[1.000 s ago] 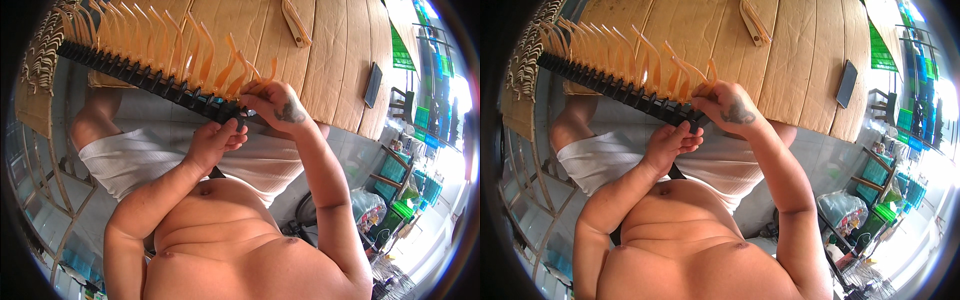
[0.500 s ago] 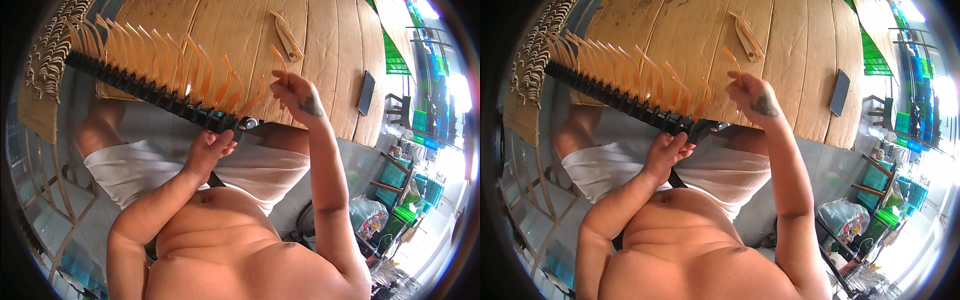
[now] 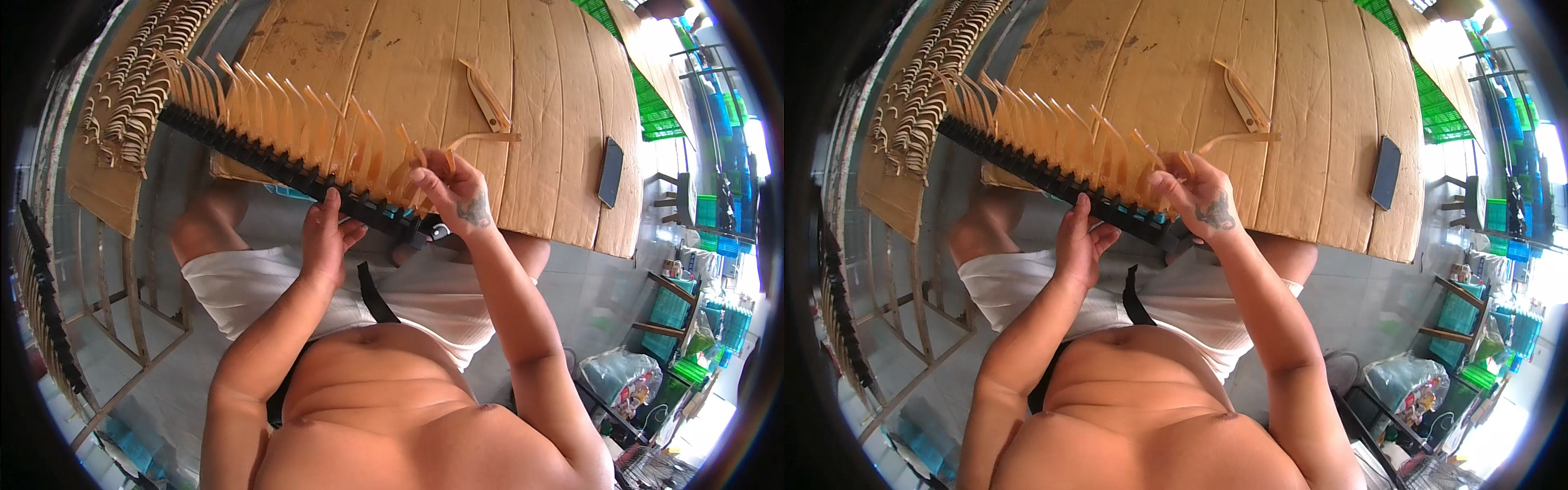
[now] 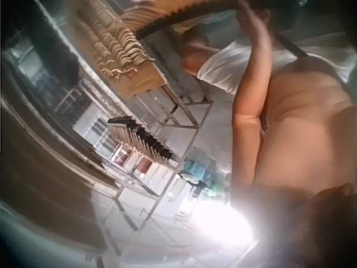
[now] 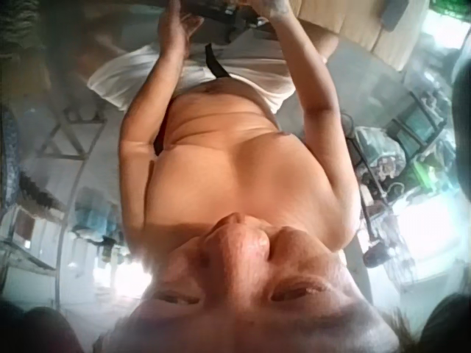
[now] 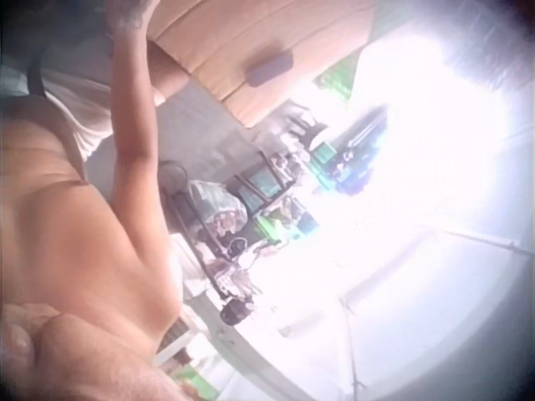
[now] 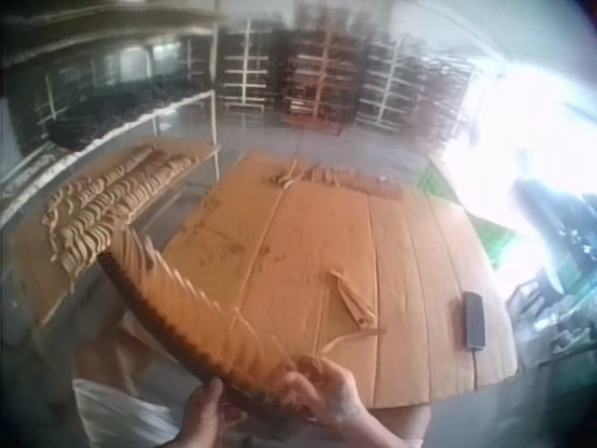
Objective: The person inserts clear plastic hanger hooks into slots on a black plastic bar. They repeatedly pick up hooks from a pile on the table and place them into the bar, then move the completed bar to a rack.
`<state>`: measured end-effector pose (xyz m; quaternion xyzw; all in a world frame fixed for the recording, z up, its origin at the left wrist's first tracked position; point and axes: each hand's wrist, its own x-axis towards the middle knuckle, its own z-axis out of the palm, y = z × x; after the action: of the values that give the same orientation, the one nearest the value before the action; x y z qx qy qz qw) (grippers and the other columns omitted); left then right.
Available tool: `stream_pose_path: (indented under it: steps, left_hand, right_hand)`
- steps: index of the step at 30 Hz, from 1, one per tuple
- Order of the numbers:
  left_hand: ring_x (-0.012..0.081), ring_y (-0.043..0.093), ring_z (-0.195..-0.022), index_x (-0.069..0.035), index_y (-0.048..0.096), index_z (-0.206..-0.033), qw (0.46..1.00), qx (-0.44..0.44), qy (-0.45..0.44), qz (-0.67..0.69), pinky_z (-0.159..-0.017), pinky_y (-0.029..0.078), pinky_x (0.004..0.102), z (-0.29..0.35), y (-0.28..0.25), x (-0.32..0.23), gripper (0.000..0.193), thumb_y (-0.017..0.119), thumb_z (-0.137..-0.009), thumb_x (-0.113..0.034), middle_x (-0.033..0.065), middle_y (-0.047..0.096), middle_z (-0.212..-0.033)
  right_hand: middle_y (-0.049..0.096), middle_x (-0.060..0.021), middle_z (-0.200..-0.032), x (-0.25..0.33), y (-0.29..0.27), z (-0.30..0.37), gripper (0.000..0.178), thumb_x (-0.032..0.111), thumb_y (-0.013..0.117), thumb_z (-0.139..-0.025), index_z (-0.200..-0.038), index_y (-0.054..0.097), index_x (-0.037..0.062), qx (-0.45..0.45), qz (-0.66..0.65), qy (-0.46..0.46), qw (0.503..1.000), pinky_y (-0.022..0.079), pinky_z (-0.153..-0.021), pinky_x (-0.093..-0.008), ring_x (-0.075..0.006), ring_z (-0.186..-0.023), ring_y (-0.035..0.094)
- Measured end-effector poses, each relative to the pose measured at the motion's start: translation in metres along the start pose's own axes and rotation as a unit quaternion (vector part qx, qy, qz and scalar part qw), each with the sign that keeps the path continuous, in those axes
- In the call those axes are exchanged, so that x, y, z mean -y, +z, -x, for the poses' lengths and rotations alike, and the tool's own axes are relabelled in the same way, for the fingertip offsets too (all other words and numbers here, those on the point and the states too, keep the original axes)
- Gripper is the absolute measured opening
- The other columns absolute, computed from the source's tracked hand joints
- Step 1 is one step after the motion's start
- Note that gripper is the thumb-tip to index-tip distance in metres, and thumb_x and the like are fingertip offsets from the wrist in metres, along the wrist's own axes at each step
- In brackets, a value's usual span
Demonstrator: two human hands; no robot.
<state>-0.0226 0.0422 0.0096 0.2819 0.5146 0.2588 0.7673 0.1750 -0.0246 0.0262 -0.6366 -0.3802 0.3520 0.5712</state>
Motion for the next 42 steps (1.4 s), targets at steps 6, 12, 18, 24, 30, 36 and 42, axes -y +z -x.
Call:
stream_pose_path:
  steps: [6, 12, 18, 24, 30, 36, 42]
  left_hand:
    - [0.0188, 0.063, -0.080, -0.008, 0.052, -0.109, 0.998, 0.022, -0.037, -0.033, -0.071, 0.053, 0.0331, -0.006, -0.005, -0.007, 0.049, 0.054, -0.090, -0.053, 0.0097, 0.062, -0.094]
    - [0.0201, 0.066, -0.076, -0.005, 0.052, -0.112, 0.996, 0.024, -0.070, -0.044, -0.065, 0.054, 0.0303, -0.012, -0.014, -0.017, 0.062, 0.051, -0.087, -0.062, 0.0103, 0.064, -0.086]
    - [0.0173, 0.066, -0.075, -0.009, 0.057, -0.103, 0.993, 0.066, -0.085, -0.054, -0.066, 0.053, 0.0303, -0.008, -0.008, -0.020, 0.053, 0.052, -0.087, -0.060, 0.0066, 0.066, -0.083]
    - [0.0224, 0.069, -0.081, -0.006, 0.058, -0.105, 0.981, 0.132, -0.129, -0.063, -0.064, 0.056, 0.0317, 0.009, 0.000, 0.005, 0.050, 0.053, -0.090, -0.053, 0.0109, 0.068, -0.089]
    - [0.0255, 0.069, -0.081, 0.002, 0.058, -0.100, 0.966, 0.160, -0.191, -0.074, -0.065, 0.057, 0.0306, 0.029, 0.021, 0.015, 0.055, 0.059, -0.087, -0.052, 0.0158, 0.067, -0.088]
    - [0.0193, 0.068, -0.077, -0.004, 0.058, -0.107, 0.976, 0.128, -0.119, -0.130, -0.065, 0.056, 0.0292, 0.023, -0.003, 0.023, 0.048, 0.057, -0.090, -0.049, 0.0094, 0.068, -0.091]
    - [0.0117, 0.063, -0.073, -0.010, 0.054, -0.098, 0.999, -0.030, 0.015, -0.007, -0.059, 0.055, 0.0289, -0.001, -0.022, -0.039, 0.034, 0.062, -0.088, -0.042, 0.0036, 0.062, -0.086]
  right_hand:
    - [0.062, -0.0016, -0.084, 0.006, -0.013, 0.005, 0.039, 0.030, 0.069, -0.087, -0.113, 0.062, 0.0010, 0.029, -0.050, 0.123, 0.991, 0.046, -0.065, -0.0242, -0.0087, -0.073, 0.055]
    - [0.064, -0.0159, -0.108, -0.008, -0.074, -0.017, 0.068, 0.057, 0.048, -0.091, -0.117, 0.057, -0.0050, 0.032, -0.224, 0.220, 0.949, 0.050, -0.080, -0.0343, -0.0248, -0.096, 0.063]
    - [0.064, -0.0147, -0.107, -0.008, -0.079, -0.070, 0.049, 0.042, 0.045, -0.096, -0.114, 0.060, -0.0013, -0.066, -0.086, 0.180, 0.978, 0.052, -0.070, -0.0322, -0.0230, -0.085, 0.065]
    - [0.063, -0.0046, -0.076, 0.002, -0.077, 0.003, 0.037, 0.032, 0.043, -0.099, -0.096, 0.063, 0.0009, -0.178, -0.006, 0.084, 0.980, 0.041, -0.050, -0.0214, -0.0087, -0.058, 0.055]
    - [0.058, -0.0056, -0.108, -0.024, -0.042, 0.146, 0.048, 0.026, 0.055, -0.094, -0.134, 0.039, 0.0037, -0.138, -0.140, 0.113, 0.974, 0.045, -0.080, -0.0258, -0.0119, -0.091, 0.053]
    - [0.058, -0.0049, -0.109, -0.026, -0.049, 0.183, 0.046, 0.007, 0.061, -0.089, -0.131, 0.045, 0.0043, -0.202, -0.263, 0.224, 0.916, 0.046, -0.078, -0.0230, -0.0088, -0.091, 0.054]
    - [0.062, -0.0087, -0.102, -0.007, -0.078, 0.207, 0.060, 0.003, 0.065, -0.085, -0.136, 0.034, 0.0066, -0.253, -0.318, 0.268, 0.874, 0.053, -0.066, -0.0284, -0.0140, -0.083, 0.060]
